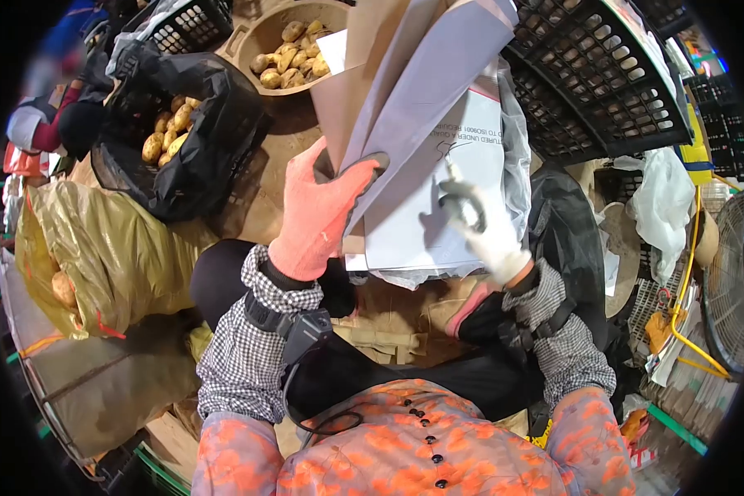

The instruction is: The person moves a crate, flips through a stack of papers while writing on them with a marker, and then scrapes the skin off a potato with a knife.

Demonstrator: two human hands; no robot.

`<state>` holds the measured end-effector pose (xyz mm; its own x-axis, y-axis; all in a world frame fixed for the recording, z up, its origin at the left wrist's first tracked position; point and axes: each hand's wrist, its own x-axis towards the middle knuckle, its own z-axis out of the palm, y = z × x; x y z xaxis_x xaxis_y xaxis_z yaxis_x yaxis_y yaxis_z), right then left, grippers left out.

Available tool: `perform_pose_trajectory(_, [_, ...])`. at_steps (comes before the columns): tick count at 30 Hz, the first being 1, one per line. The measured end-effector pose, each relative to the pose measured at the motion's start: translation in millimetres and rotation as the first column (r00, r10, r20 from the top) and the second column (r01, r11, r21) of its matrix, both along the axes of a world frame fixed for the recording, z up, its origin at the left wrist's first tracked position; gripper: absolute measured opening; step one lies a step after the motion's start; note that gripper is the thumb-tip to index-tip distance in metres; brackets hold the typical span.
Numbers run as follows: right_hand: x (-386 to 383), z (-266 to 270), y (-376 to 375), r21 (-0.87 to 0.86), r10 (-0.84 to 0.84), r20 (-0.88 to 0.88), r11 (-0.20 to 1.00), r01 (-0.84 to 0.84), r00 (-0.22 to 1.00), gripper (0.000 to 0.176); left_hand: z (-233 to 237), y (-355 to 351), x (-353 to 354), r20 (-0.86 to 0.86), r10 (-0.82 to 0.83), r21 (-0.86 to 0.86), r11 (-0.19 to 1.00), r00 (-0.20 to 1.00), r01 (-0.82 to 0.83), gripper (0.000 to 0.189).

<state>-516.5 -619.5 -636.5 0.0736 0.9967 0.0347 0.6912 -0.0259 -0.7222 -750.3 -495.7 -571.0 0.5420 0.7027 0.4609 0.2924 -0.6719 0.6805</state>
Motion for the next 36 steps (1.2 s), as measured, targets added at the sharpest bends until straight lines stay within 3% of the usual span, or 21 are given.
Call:
perform_pose_trajectory(1, [-14.6, 6.6, -5.2, 0.115, 0.123, 0.158, 0.983, -0.142, 0.98, 0.044, 5.6, -4.1, 7.4, 0.181, 0.071, -0.385, 0.923, 0.981, 0.004, 0.018])
perform_pose_trajectory(2, [-28.9, 17.4, -6.1, 0.206, 0.218, 0.323, 0.934, -0.293, 0.921, 0.047, 10.7, -7.8, 14.5, 0.317, 0.203, -0.7, 0.709, 0.926, 0.084, 0.019])
perform_pose_trajectory(3, [-34.8, 6.6, -8.6, 0.184, 0.213, 0.322, 0.942, -0.282, 0.922, 0.05, 13.9, -10.6, 19.3, 0.352, 0.299, -0.789, 0.605, 0.887, 0.108, 0.021])
perform_pose_trajectory(6, [-52.9, -6.5, -13.6, 0.18, 0.208, 0.326, 0.944, -0.276, 0.922, 0.059, 10.6, -10.9, 23.0, 0.343, 0.27, -0.779, 0.617, 0.9, 0.111, 0.022])
perform_pose_trajectory(9, [-69.8, -5.4, -11.8, 0.147, 0.14, 0.2, 0.974, -0.171, 0.97, 0.066, 4.9, -9.7, 25.2, 0.368, 0.245, -0.762, 0.633, 0.897, 0.139, 0.027])
perform_pose_trajectory(12, [-79.4, -16.0, -7.1, 0.218, 0.135, 0.335, 0.952, -0.216, 0.933, 0.066, 6.2, -8.3, 25.6, 0.345, 0.179, -0.714, 0.688, 0.921, 0.134, 0.031])
perform_pose_trajectory(14, [-77.7, -18.9, -3.4, 0.262, 0.121, 0.34, 0.94, -0.217, 0.933, 0.066, 12.3, -9.7, 27.9, 0.313, 0.17, -0.757, 0.638, 0.934, 0.138, 0.024])
perform_pose_trajectory(20, [-63.2, -12.0, -3.6, 0.165, 0.154, 0.19, 0.969, -0.186, 0.97, 0.063, 2.8, -5.4, 23.6, 0.297, 0.169, -0.727, 0.678, 0.94, 0.108, 0.03])
perform_pose_trajectory(22, [-57.5, -19.1, -6.6, 0.134, 0.15, 0.206, 0.974, -0.18, 0.967, 0.059, 4.0, -5.3, 23.2, 0.292, 0.163, -0.712, 0.695, 0.942, 0.101, 0.03])
perform_pose_trajectory(24, [-58.3, -3.8, -11.0, 0.141, 0.157, 0.268, 0.97, -0.2, 0.951, 0.056, 5.6, -5.3, 23.6, 0.337, 0.21, -0.768, 0.625, 0.918, 0.139, 0.029])
perform_pose_trajectory(26, [-61.8, -0.9, -16.5, 0.244, 0.184, 0.469, 0.913, -0.327, 0.864, 0.051, 9.0, -5.2, 21.0, 0.304, 0.192, -0.737, 0.668, 0.933, 0.103, 0.029])
perform_pose_trajectory(30, [-56.6, -19.3, -22.5, 0.248, 0.186, 0.49, 0.907, -0.341, 0.852, 0.044, 9.3, -5.4, 21.7, 0.289, 0.142, -0.66, 0.746, 0.947, 0.09, 0.028])
perform_pose_trajectory(33, [-48.7, -18.1, -17.0, 0.28, 0.15, 0.506, 0.903, -0.326, 0.85, 0.039, 8.4, -6.4, 24.8, 0.325, 0.161, -0.742, 0.654, 0.932, 0.145, 0.028])
perform_pose_trajectory(36, [-34.4, -18.7, -20.8, 0.283, 0.118, 0.535, 0.908, -0.309, 0.836, 0.039, 6.7, -6.2, 25.6, 0.316, 0.187, -0.737, 0.666, 0.93, 0.116, 0.027])
